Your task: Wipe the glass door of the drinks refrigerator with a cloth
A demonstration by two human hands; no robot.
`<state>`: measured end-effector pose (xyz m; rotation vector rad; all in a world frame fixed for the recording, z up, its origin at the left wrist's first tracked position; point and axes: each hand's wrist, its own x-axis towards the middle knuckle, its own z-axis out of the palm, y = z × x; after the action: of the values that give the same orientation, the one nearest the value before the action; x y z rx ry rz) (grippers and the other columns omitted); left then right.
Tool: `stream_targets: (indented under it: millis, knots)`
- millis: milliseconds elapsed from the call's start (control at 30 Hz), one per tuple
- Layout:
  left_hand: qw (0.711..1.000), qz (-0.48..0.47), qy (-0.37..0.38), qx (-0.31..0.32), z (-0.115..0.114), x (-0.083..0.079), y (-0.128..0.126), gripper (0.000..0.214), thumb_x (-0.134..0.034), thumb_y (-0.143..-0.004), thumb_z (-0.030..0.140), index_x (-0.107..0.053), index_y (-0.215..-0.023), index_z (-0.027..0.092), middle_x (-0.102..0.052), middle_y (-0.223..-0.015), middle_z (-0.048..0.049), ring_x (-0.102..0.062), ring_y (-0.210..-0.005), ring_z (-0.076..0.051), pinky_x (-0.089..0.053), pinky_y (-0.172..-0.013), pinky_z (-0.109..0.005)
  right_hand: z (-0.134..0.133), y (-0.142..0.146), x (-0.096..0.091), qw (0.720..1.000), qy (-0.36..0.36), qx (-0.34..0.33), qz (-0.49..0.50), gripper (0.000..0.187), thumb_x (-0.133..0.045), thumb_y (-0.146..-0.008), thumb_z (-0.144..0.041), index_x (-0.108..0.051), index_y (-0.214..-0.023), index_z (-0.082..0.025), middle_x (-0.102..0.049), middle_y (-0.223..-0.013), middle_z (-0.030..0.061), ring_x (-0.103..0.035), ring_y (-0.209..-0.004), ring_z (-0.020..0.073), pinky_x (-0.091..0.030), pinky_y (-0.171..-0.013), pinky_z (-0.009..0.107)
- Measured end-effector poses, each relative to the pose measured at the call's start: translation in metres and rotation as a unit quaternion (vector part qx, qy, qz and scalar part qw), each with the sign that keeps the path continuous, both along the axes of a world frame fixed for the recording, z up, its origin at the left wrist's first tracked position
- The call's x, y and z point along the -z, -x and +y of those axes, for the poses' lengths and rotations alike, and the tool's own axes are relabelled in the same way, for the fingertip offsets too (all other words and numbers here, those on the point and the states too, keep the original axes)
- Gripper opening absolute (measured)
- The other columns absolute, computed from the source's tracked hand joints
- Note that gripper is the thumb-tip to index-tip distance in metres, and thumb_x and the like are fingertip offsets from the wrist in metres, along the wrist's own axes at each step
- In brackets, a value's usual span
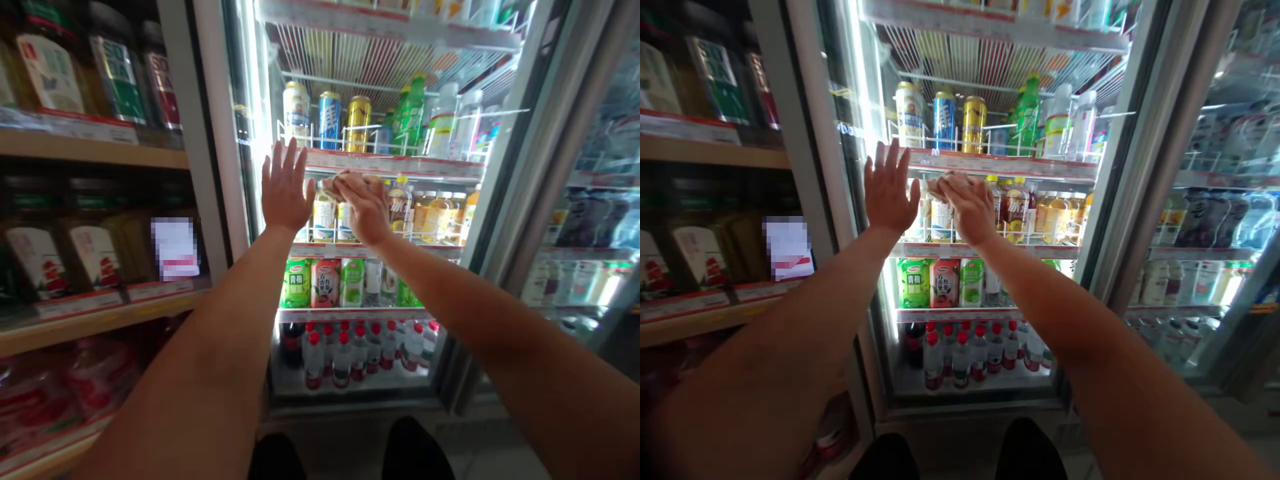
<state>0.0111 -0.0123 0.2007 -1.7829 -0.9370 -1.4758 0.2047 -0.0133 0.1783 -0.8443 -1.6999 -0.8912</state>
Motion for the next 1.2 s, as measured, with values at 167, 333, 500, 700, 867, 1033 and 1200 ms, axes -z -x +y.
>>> stream_targets:
  millis: [167, 333, 500, 700, 867, 1033, 1200]
  knots:
    - [0.999, 0.012, 0.013, -0.030, 0.002, 0.000, 0.000, 0.061, -0.041, -0.099, 0.040, -0.033, -0.158, 0.024, -0.017, -0.168, 0.0030, -0.002, -0.157, -0.018, 0.003, -0.132, -0.041, 0.009, 0.016, -0.027, 0.999, -0.015, -0.009, 0.030, 0.050, -0.043, -0.102, -0.016, -0.051, -0.148, -0.033, -0.053, -0.150, -0.0055, -0.040, -0.136, 0.0315, -0.036, -0.115, 0.055]
    - [0.998, 0.028, -0.001, -0.059, 0.004, 0.001, 0.002, 0.061, -0.039, -0.101, 0.039, -0.031, -0.158, 0.019, -0.017, -0.169, -0.0005, 0.001, -0.157, -0.017, 0.003, -0.131, -0.040, 0.021, 0.024, -0.036, 0.999, -0.027, -0.044, 0.001, 0.049, -0.039, -0.104, -0.021, -0.047, -0.151, -0.034, -0.051, -0.151, -0.0014, -0.037, -0.141, 0.0361, -0.033, -0.117, 0.059]
    - [0.999, 0.018, -0.022, -0.025, 0.002, 0.002, 0.002, 0.058, -0.042, -0.101, 0.040, -0.037, -0.157, 0.023, -0.026, -0.166, -0.0031, -0.008, -0.157, -0.021, -0.003, -0.131, -0.044, 0.025, 0.029, -0.063, 0.998, -0.032, -0.027, -0.038, 0.046, -0.034, -0.107, -0.027, -0.046, -0.151, -0.028, -0.050, -0.151, -0.0008, -0.036, -0.142, 0.0341, -0.030, -0.120, 0.056]
    - [0.999, 0.013, -0.029, -0.007, 0.005, 0.002, 0.002, 0.058, -0.041, -0.101, 0.043, -0.038, -0.156, 0.023, -0.028, -0.166, -0.0030, -0.010, -0.157, -0.024, -0.002, -0.131, -0.047, 0.017, 0.040, -0.080, 0.999, -0.034, -0.036, -0.012, 0.048, -0.032, -0.106, -0.030, -0.047, -0.151, -0.030, -0.051, -0.151, -0.0009, -0.036, -0.142, 0.0335, -0.032, -0.119, 0.058]
    - [0.999, 0.006, -0.038, -0.002, 0.007, 0.003, 0.002, 0.059, -0.044, -0.099, 0.039, -0.039, -0.156, 0.026, -0.028, -0.166, -0.0017, -0.012, -0.156, -0.025, -0.004, -0.130, -0.048, 0.001, 0.038, -0.111, 0.999, -0.031, 0.004, -0.044, 0.043, -0.037, -0.105, -0.032, -0.059, -0.141, -0.034, -0.057, -0.146, -0.0085, -0.042, -0.135, 0.0295, -0.038, -0.116, 0.047]
    - [0.998, 0.011, -0.055, -0.015, 0.009, 0.003, 0.002, 0.059, -0.046, -0.097, 0.032, -0.039, -0.156, 0.026, -0.029, -0.165, -0.0011, -0.013, -0.156, -0.025, -0.007, -0.130, -0.049, 0.000, 0.041, -0.118, 0.998, -0.063, 0.019, -0.023, 0.046, -0.036, -0.103, -0.028, -0.057, -0.143, -0.033, -0.056, -0.148, -0.0077, -0.042, -0.134, 0.0291, -0.035, -0.116, 0.048]
    - [0.997, 0.015, -0.065, -0.029, 0.008, 0.004, 0.002, 0.059, -0.044, -0.097, 0.029, -0.039, -0.156, 0.023, -0.030, -0.165, -0.0036, -0.014, -0.156, -0.025, -0.009, -0.130, -0.050, -0.002, 0.030, -0.137, 0.998, -0.028, -0.009, -0.063, 0.045, -0.034, -0.101, -0.036, -0.061, -0.137, -0.036, -0.061, -0.142, -0.0068, -0.042, -0.133, 0.0294, -0.034, -0.117, 0.051]
